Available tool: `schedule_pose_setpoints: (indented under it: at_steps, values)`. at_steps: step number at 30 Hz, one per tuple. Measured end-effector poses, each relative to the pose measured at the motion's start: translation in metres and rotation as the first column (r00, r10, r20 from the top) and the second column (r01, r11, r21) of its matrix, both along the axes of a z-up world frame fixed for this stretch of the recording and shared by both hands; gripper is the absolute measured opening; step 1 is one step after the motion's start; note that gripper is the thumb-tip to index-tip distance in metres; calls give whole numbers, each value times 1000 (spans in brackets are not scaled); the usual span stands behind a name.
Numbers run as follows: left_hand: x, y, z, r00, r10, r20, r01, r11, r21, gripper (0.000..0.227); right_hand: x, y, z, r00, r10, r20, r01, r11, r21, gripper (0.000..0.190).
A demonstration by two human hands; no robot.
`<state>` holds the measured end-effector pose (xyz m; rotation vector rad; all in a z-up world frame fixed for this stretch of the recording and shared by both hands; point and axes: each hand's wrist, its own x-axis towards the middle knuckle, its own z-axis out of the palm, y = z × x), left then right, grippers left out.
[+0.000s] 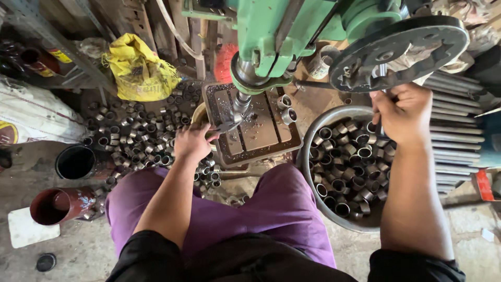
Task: The person sits cross-legged and uses a green drill press to drill holes into small cylindrical metal parts. They pick up a part from a large metal bowl, place it on the drill press table, operate the lever to drill, and then place the finished part into a pile on the floor.
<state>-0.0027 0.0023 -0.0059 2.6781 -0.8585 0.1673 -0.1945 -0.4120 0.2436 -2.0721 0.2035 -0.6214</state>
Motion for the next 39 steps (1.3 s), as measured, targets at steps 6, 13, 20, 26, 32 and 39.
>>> schedule_pose_setpoints:
  at_steps: [6,13,20,26,32,39]
  values:
    - [0,-3,-1,978,32,-205,-38,999,-27,30,36,7,-53,994,-99,53,109,963,-245,21]
    - [3,-4,-12,997,43,-67,-46,998,-36,28,-39,38,20,927,-314,204,352,542,-763,30]
    - [-3,-2,-6,979,72,-193,-61,996,63,37,-70,39,53,919,-214,332,352,826,-440,57]
    - [-2,-3,-1,996,79,-52,-71,988,136,44,-87,33,45,867,-175,467,311,921,-233,78]
    - [-1,2,5,974,90,-209,-37,969,246,37,-114,22,-19,865,-210,456,298,946,-129,74]
    - [-6,43,9,950,144,-275,-72,964,258,24,-149,-32,-188,730,-553,-402,683,558,472,41]
